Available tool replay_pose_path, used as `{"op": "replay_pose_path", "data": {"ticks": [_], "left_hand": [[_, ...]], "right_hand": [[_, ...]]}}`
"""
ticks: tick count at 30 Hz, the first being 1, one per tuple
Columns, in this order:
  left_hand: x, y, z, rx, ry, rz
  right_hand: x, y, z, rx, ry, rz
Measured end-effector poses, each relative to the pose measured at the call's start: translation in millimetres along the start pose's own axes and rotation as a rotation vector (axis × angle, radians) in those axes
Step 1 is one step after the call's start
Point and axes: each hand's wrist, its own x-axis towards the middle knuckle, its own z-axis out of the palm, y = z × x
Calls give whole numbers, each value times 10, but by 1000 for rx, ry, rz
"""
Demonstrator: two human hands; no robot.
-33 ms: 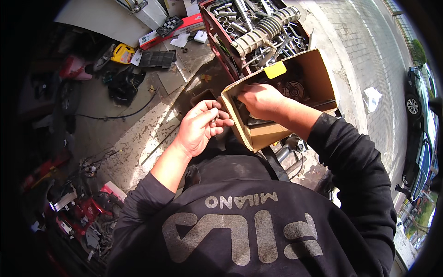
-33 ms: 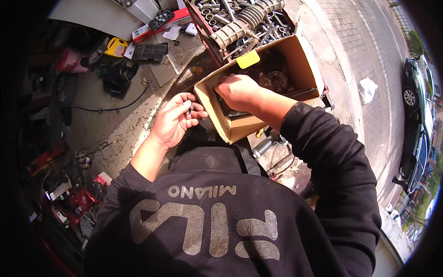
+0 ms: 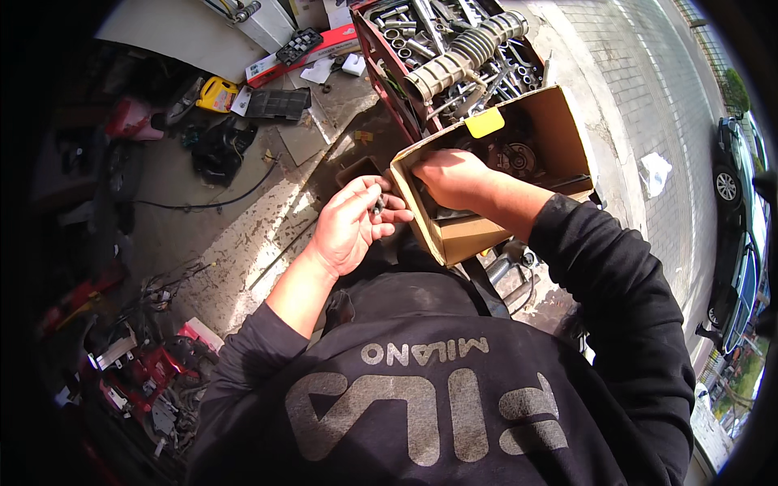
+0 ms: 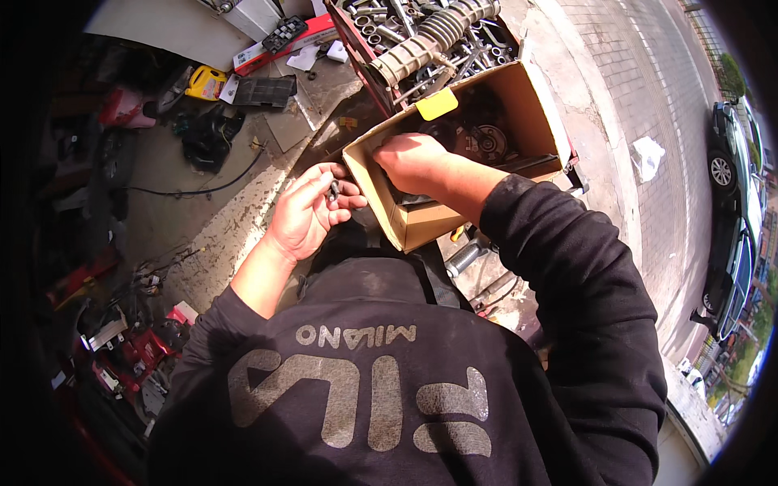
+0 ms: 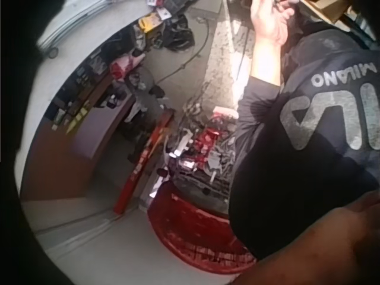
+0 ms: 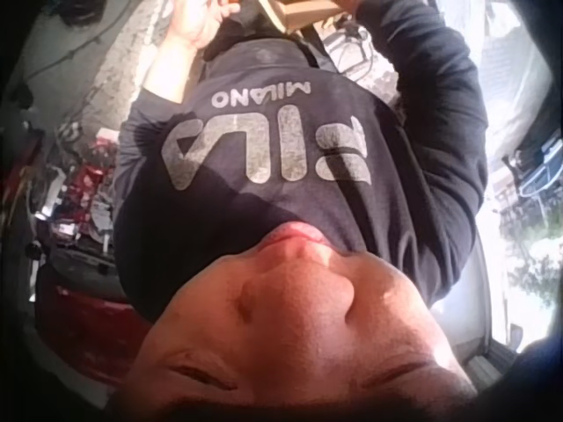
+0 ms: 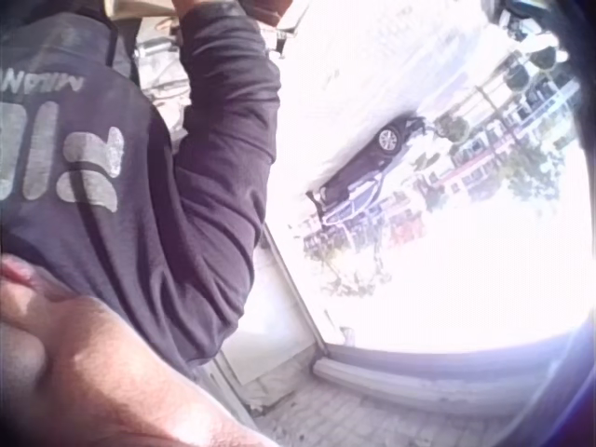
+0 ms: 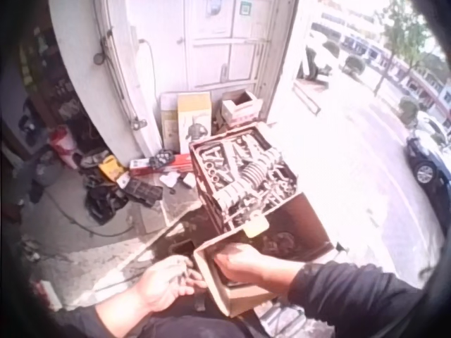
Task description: The person retrieves bolts from a cardboard box and installs a metal engine mount bracket onto the engine bay of a red car. They align the bracket and hand-tighten the bolts to secure it in place.
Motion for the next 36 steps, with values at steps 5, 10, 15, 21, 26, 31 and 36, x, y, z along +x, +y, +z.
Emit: {"op": "replay_pose_path", "data": {"ticks": [5, 10, 15, 21, 26, 31, 36], "left_hand": [[-48, 75, -6, -109, -17, -38], [-72, 86, -74, -175, -89, -61], [-56, 34, -104, -217, -115, -15], [-113, 27, -129, -461, -221, 34], [-119, 20, -74, -537, -239, 23], [-90, 59, 43, -558, -269, -39], [-138, 83, 239, -457, -237, -17]], "right_hand": [[481, -101, 203, 49, -235, 487], [476, -94, 248, 83, -216, 559], [388, -48, 220, 153, -135, 459], [-38, -99, -170, 387, 101, 350], [-447, -364, -674, 734, 199, 446], [-587, -848, -870, 550, 555, 94], [-512, -1181, -888, 458, 709, 25]]}}
